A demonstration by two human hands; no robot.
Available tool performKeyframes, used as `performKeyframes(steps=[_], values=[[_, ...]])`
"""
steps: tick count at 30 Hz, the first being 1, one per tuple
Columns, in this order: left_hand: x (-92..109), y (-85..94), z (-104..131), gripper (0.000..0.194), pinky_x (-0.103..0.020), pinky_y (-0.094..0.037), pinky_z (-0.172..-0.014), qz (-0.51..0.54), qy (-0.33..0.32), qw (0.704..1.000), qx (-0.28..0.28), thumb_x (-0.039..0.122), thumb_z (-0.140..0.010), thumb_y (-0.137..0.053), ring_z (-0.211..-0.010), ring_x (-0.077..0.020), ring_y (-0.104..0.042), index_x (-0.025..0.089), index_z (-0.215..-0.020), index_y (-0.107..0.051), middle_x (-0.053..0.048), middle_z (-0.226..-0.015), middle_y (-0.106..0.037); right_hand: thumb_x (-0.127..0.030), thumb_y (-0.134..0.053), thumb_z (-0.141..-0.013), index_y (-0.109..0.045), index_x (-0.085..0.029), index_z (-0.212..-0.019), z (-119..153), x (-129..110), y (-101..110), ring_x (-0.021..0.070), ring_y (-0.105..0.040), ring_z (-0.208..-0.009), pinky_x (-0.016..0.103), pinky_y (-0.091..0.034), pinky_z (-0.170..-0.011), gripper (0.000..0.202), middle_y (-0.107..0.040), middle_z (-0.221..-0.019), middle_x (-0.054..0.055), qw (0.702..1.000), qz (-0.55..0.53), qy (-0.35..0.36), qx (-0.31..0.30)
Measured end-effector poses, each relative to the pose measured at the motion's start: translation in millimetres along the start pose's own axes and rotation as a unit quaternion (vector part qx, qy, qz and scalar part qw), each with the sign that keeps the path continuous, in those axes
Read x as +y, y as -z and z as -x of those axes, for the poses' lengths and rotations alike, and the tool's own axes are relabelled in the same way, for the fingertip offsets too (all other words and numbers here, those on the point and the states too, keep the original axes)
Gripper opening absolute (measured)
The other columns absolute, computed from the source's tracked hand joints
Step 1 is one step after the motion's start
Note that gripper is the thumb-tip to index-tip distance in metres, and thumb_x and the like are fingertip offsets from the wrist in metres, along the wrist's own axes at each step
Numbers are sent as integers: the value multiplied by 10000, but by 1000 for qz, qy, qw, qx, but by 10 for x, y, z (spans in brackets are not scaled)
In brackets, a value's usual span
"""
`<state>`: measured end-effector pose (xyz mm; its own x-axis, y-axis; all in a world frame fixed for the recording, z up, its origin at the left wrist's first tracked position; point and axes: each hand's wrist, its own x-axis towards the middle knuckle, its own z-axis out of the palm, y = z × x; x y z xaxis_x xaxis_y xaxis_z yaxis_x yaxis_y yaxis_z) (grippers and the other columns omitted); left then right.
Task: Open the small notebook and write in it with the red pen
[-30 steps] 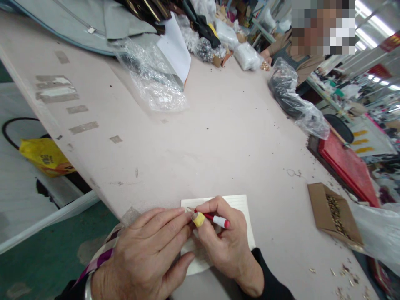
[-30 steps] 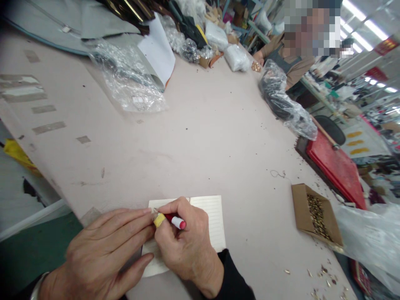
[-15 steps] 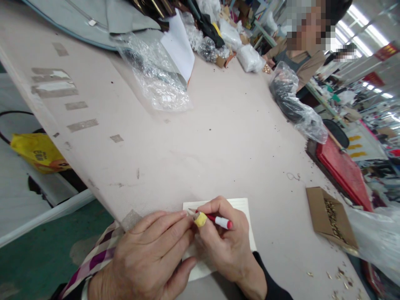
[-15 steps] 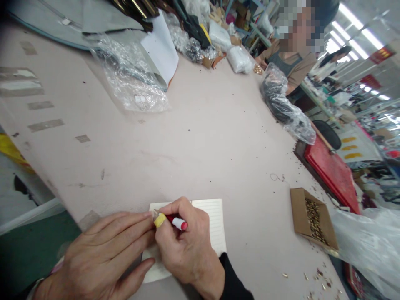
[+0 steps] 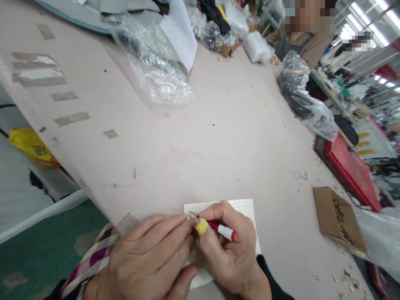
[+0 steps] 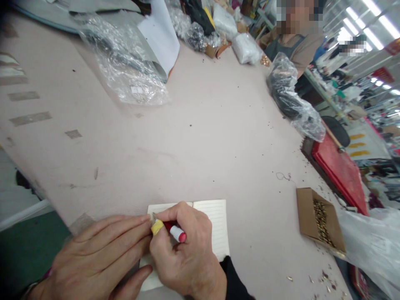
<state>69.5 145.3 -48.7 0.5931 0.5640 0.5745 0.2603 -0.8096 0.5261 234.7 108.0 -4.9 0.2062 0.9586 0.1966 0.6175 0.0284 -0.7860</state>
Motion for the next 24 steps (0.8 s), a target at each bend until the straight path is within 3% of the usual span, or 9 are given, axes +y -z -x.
performKeyframes(steps=[19, 24], values=[[-40, 4, 14, 203, -322, -453, -1056, -7, -14, 1000, -6, 208, -893, -596, -1060, -190, -690, 125, -1020, -730, -46, -1068, -776, -76, -543, -766, -634, -173, -770, -15, 7, -4, 89, -543, -490, 212, -421, -490, 133, -614, -604, -34, 1000, 5, -2, -13], [-37, -21, 44, 201, -317, -442, -1080, 2, -8, 1000, 22, 204, -892, -591, -1072, -179, -684, 126, -1007, -736, -41, -1060, -777, -74, -544, -760, -633, -173, -762, -6, 3, -8, 84, -545, -496, 204, -421, -496, 133, -609, -603, -37, 1000, 8, 0, -11]])
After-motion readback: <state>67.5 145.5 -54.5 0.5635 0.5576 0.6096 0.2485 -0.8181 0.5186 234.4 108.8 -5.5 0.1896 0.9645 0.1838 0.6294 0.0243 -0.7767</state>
